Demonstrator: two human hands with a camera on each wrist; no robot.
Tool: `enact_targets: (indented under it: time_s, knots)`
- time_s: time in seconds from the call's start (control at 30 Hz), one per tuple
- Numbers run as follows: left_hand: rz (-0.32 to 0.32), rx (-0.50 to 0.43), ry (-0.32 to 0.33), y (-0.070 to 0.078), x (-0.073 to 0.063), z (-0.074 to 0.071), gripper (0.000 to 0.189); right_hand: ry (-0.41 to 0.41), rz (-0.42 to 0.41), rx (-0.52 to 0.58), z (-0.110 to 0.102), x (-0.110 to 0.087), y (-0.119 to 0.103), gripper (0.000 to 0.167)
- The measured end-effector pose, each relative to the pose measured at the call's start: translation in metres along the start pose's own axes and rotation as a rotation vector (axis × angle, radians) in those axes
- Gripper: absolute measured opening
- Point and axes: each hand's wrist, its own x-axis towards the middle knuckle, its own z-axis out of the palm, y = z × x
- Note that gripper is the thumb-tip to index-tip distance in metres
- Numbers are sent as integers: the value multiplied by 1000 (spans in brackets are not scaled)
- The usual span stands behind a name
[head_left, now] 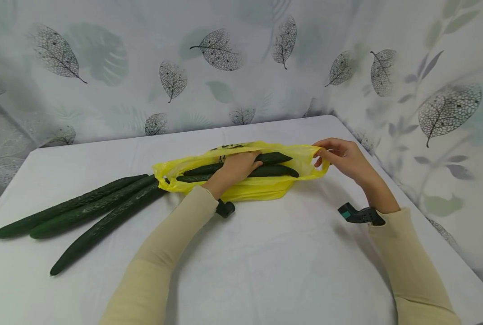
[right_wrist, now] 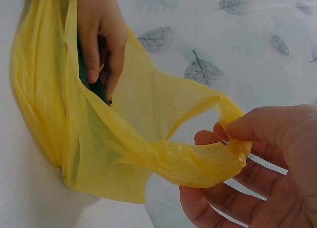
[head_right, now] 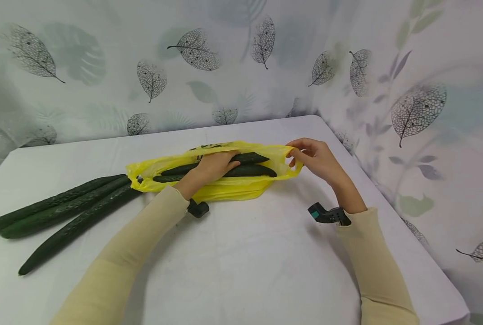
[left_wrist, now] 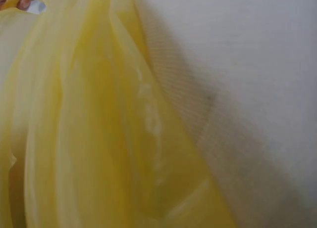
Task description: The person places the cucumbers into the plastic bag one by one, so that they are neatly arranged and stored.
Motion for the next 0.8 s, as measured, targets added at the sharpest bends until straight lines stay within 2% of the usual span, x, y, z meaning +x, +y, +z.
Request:
enact_targets:
  time_s: [0.53,0.8]
  knots:
    - [23,2,47,-5,-7,1,40,-1,-10,-13,1,1,0,32]
    - [25,12,31,-7,-12,0,43,-2,3,-9,1,1,1,33]
